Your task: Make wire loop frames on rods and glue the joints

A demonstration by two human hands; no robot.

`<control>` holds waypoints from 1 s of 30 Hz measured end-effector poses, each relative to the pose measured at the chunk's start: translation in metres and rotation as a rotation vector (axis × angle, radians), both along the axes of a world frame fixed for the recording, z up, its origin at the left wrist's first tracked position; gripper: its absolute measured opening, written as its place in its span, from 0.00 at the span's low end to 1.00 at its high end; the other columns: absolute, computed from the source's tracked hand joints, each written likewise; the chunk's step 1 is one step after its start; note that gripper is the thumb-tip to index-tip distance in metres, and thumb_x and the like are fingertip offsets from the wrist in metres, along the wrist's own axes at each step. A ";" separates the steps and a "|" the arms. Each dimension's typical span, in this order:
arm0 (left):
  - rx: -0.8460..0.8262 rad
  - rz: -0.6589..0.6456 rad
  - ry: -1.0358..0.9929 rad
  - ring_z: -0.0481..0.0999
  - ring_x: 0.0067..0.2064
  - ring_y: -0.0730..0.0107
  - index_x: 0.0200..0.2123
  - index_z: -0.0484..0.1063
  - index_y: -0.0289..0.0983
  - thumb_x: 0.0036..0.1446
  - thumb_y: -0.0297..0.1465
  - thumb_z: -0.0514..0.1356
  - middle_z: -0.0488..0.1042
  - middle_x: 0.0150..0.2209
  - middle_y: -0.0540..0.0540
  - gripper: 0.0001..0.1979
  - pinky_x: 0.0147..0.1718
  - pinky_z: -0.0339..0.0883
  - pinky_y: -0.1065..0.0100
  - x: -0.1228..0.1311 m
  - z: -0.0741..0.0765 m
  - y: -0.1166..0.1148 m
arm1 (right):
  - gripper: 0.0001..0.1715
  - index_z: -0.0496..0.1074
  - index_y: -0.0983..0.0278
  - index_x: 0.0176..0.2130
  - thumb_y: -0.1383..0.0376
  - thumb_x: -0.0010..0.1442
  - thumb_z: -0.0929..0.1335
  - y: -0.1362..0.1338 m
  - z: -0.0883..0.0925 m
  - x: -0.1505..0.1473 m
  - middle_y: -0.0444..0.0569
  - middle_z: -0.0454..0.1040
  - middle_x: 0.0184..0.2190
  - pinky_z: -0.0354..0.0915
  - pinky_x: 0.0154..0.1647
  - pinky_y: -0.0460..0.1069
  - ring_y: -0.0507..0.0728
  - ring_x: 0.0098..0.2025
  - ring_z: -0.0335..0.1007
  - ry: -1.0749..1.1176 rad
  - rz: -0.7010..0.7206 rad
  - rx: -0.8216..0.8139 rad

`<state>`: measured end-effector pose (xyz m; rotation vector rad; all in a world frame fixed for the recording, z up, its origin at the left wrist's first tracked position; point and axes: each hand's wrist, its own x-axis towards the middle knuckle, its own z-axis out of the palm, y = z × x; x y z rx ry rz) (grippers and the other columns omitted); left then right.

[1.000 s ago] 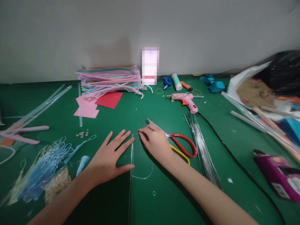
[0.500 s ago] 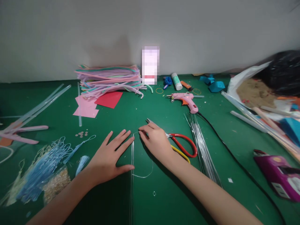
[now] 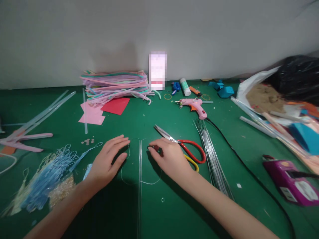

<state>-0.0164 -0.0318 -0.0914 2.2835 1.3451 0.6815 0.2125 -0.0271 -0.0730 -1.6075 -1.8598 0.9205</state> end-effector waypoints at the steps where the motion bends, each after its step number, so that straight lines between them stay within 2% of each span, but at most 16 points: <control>1: -0.024 0.086 -0.047 0.68 0.54 0.57 0.48 0.70 0.37 0.66 0.37 0.50 0.72 0.48 0.40 0.15 0.52 0.62 0.56 0.002 0.006 -0.003 | 0.10 0.77 0.64 0.38 0.62 0.58 0.67 -0.006 0.004 0.001 0.47 0.75 0.30 0.60 0.19 0.46 0.48 0.18 0.63 0.070 -0.030 -0.129; 2: -0.077 0.173 -0.100 0.71 0.46 0.60 0.42 0.73 0.37 0.64 0.36 0.52 0.73 0.41 0.42 0.13 0.45 0.65 0.59 0.004 0.012 -0.008 | 0.11 0.76 0.64 0.39 0.61 0.58 0.68 -0.011 0.009 0.002 0.45 0.73 0.28 0.57 0.16 0.44 0.46 0.16 0.60 0.167 -0.064 -0.285; 4: -0.400 0.282 -0.241 0.69 0.31 0.68 0.34 0.73 0.37 0.61 0.37 0.55 0.69 0.30 0.47 0.11 0.31 0.64 0.66 0.010 0.028 -0.019 | 0.15 0.75 0.63 0.43 0.58 0.58 0.68 -0.022 0.018 0.004 0.43 0.70 0.25 0.51 0.11 0.42 0.44 0.14 0.55 0.443 -0.147 -0.626; 5: -0.645 0.322 -0.370 0.66 0.26 0.72 0.36 0.73 0.37 0.60 0.37 0.57 0.66 0.27 0.50 0.10 0.24 0.61 0.69 0.014 0.035 -0.025 | 0.16 0.75 0.62 0.44 0.58 0.58 0.69 -0.027 0.021 0.005 0.42 0.70 0.27 0.50 0.11 0.40 0.43 0.14 0.55 0.596 -0.191 -0.758; 7: -1.095 0.384 -0.661 0.55 0.18 0.78 0.48 0.69 0.38 0.60 0.38 0.56 0.60 0.23 0.56 0.15 0.16 0.48 0.73 0.019 0.049 -0.036 | 0.16 0.75 0.62 0.45 0.60 0.57 0.69 -0.036 0.026 0.006 0.43 0.71 0.32 0.51 0.11 0.38 0.41 0.16 0.56 0.847 -0.256 -0.946; 8: -1.224 0.410 -0.783 0.50 0.16 0.80 0.51 0.67 0.38 0.60 0.38 0.56 0.57 0.21 0.57 0.18 0.15 0.43 0.74 0.021 0.053 -0.040 | 0.16 0.76 0.62 0.45 0.61 0.57 0.69 -0.040 0.027 0.006 0.44 0.71 0.35 0.52 0.11 0.38 0.41 0.17 0.57 0.928 -0.280 -1.000; 10: -1.377 0.445 -0.940 0.45 0.15 0.82 0.51 0.66 0.37 0.59 0.37 0.57 0.53 0.19 0.60 0.18 0.14 0.36 0.74 0.024 0.057 -0.045 | 0.14 0.76 0.64 0.43 0.64 0.56 0.69 -0.046 0.026 0.005 0.44 0.71 0.36 0.55 0.12 0.37 0.40 0.17 0.57 1.013 -0.296 -1.073; 15: -1.505 0.471 -1.078 0.42 0.15 0.85 0.40 0.70 0.35 0.57 0.32 0.58 0.50 0.17 0.60 0.09 0.14 0.33 0.75 0.025 0.050 -0.046 | 0.09 0.76 0.66 0.38 0.67 0.56 0.68 -0.051 0.021 -0.003 0.43 0.70 0.32 0.56 0.12 0.36 0.41 0.16 0.58 1.094 -0.313 -1.107; 20: -1.503 0.416 -1.109 0.42 0.16 0.84 0.40 0.69 0.35 0.58 0.31 0.57 0.49 0.18 0.60 0.08 0.15 0.33 0.76 0.027 0.043 -0.046 | 0.07 0.75 0.68 0.34 0.67 0.57 0.67 -0.048 0.017 -0.010 0.44 0.71 0.30 0.54 0.12 0.35 0.41 0.16 0.57 1.165 -0.280 -1.109; 26: -1.501 0.438 -1.102 0.41 0.16 0.84 0.38 0.69 0.33 0.60 0.31 0.54 0.48 0.16 0.60 0.08 0.15 0.33 0.76 0.028 0.043 -0.042 | 0.07 0.75 0.68 0.34 0.68 0.57 0.67 -0.048 0.013 -0.010 0.44 0.70 0.29 0.57 0.13 0.35 0.41 0.17 0.58 1.184 -0.304 -1.109; 30: -1.501 0.439 -1.118 0.40 0.16 0.84 0.39 0.70 0.32 0.60 0.30 0.54 0.48 0.16 0.61 0.08 0.15 0.33 0.76 0.026 0.044 -0.041 | 0.06 0.76 0.68 0.35 0.69 0.56 0.68 -0.048 0.012 -0.013 0.43 0.69 0.29 0.58 0.13 0.35 0.41 0.18 0.62 1.113 -0.319 -1.051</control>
